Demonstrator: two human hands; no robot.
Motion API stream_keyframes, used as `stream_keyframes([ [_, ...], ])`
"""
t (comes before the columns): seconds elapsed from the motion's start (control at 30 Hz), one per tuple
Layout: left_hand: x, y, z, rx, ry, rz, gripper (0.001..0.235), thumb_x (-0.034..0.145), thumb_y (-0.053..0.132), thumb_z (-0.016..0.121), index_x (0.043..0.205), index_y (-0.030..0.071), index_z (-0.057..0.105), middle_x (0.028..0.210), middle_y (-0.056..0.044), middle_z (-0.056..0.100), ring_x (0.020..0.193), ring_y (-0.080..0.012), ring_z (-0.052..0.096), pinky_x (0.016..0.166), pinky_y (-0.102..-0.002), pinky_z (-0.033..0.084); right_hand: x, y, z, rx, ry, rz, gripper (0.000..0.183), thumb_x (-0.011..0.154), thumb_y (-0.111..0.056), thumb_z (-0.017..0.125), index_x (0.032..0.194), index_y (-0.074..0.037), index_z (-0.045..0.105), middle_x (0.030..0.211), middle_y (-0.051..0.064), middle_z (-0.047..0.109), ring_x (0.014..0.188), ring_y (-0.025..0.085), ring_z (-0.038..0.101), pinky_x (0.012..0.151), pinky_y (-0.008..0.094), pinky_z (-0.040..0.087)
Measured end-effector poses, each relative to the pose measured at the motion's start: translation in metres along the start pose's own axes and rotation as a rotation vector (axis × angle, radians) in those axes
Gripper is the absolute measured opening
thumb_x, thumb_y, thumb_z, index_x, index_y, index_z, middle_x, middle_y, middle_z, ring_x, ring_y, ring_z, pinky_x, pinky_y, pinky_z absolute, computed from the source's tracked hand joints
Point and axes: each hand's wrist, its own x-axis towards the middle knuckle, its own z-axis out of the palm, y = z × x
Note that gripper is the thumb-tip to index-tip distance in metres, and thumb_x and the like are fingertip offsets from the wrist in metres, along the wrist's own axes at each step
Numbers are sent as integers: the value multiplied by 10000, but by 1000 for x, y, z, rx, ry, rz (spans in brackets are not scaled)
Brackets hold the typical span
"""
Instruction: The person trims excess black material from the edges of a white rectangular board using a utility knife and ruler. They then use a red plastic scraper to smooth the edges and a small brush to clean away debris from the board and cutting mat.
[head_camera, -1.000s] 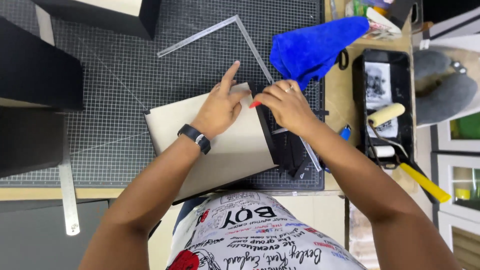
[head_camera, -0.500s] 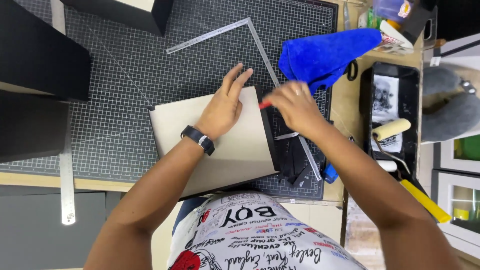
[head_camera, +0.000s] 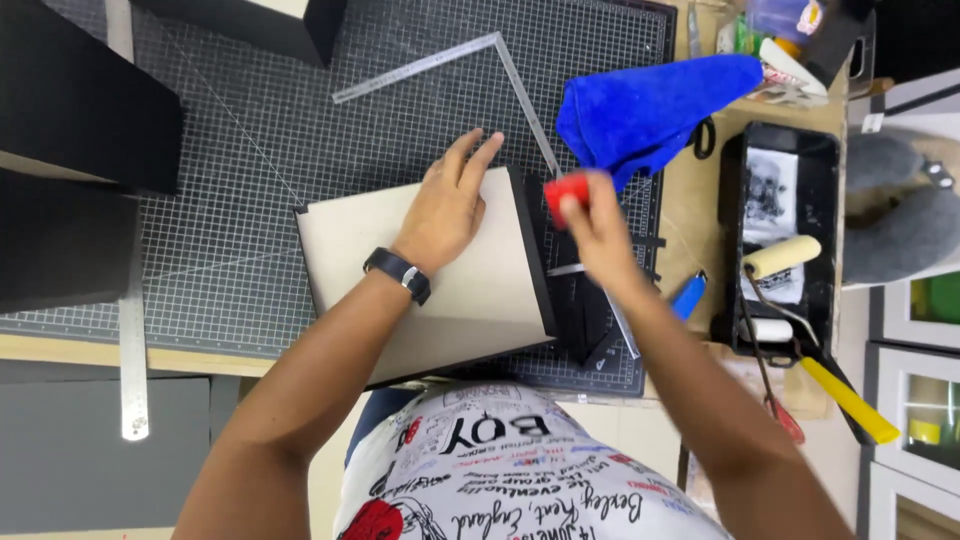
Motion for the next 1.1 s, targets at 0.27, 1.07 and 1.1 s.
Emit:
stream_keyframes([
  [0.27,2,-5,5,-16,-19,14,765,983,-16,531,1637,244,231,1535,-156,359,1231,-345,662,1199,-524,401,28,56,43,226,125,-34,185,1099,-122,571,1251,-60,484,1120,69,595,1120,187,544,1087,429,381],
  [1.07,-2,9,3,312,-159,-54,623,1086,196,464,1640,272,190,1502,-114,357,1231,-315,616,1050,-427,400,-148,-5,26,338,17,236,170,1038,-176,599,1160,-70,545,1025,95,632,1027,208,594,1054,434,411],
  [1.1,-3,8,2,330,-156,-58,623,1088,204,460,1643,271,187,1480,-114,373,1237,-314,608,1025,-416,396,-159,-13,26,347,-42,200,138,1030,-84,579,1161,-48,551,1038,113,619,1034,260,602,1023,455,431],
])
